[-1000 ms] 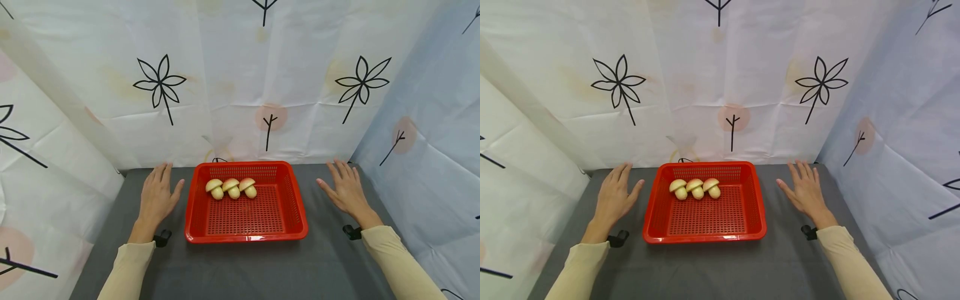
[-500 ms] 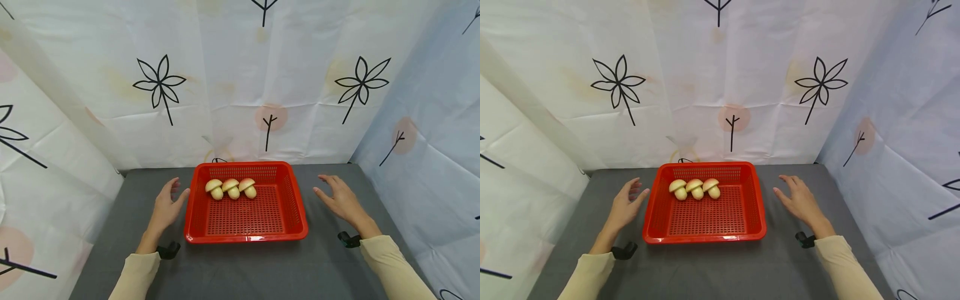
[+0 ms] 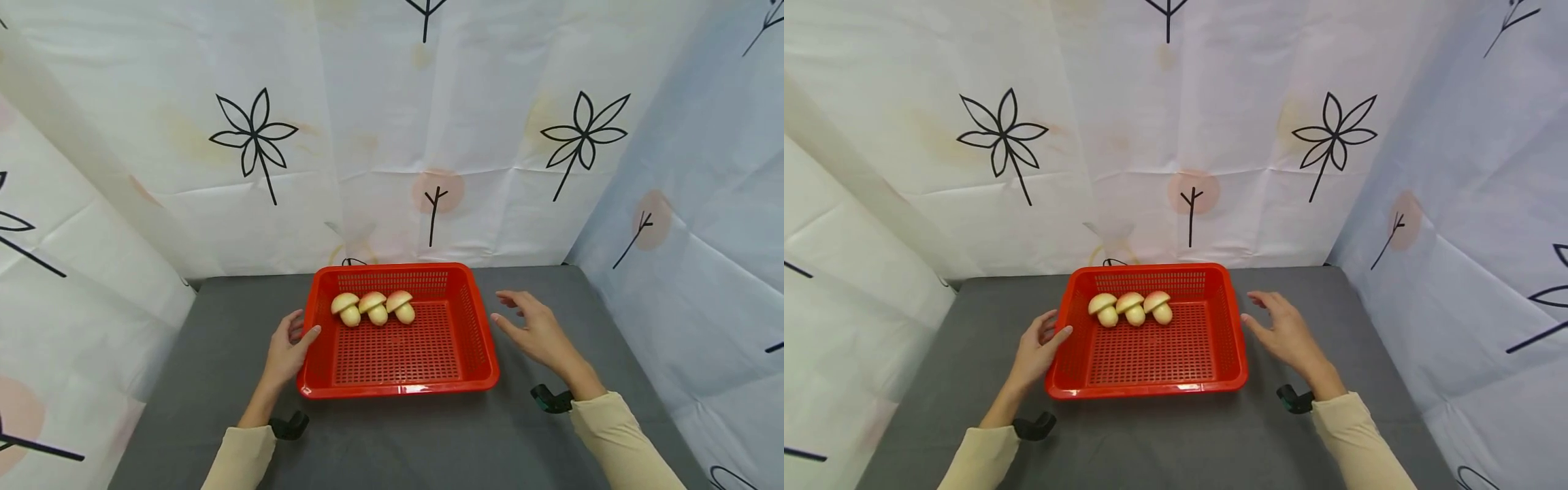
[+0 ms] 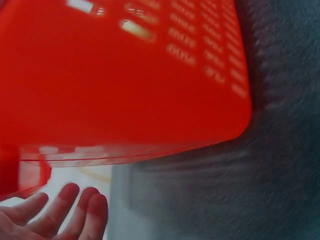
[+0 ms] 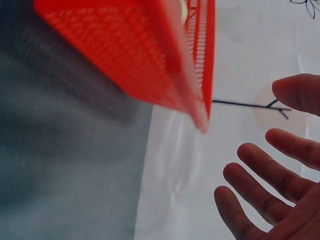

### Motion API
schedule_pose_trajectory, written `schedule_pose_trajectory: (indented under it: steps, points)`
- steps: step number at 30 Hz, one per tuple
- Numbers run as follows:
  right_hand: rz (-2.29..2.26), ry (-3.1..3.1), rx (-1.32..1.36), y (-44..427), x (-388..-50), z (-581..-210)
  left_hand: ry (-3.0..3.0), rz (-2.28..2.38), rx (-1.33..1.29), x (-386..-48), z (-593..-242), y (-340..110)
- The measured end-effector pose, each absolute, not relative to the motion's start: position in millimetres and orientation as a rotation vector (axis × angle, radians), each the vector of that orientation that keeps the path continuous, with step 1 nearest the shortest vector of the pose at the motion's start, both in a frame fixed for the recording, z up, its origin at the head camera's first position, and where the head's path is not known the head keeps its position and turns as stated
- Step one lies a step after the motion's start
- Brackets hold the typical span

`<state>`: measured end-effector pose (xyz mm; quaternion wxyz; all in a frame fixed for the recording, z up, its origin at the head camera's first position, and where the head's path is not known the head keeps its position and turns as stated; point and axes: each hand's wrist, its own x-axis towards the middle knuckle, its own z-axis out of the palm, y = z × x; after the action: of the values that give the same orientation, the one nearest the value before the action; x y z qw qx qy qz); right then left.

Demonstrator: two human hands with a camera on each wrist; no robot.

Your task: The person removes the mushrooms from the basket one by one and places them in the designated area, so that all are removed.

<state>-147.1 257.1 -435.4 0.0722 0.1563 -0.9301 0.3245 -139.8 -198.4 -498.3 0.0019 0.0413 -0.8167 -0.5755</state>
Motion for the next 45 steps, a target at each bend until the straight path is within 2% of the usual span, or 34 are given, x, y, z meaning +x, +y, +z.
schedule_pose_trajectory:
  steps: [8,22,33,45]
  points:
    - [1.14,-2.801,0.517,230.8,-153.6,-429.4,-2.399,-1.919,0.128,-135.0,-509.6,-192.0]
    - [1.399,-2.815,0.585,170.9,-185.2,-435.8,-2.321,-2.05,0.207,-138.4,-520.5,-191.7]
    - [1.434,-2.857,0.62,130.7,-213.3,-461.7,-2.324,-2.097,0.217,-138.4,-519.4,-192.5]
    - [1.34,-2.978,0.598,114.9,-233.0,-503.5,-2.289,-2.12,0.224,-138.9,-521.3,-192.1]
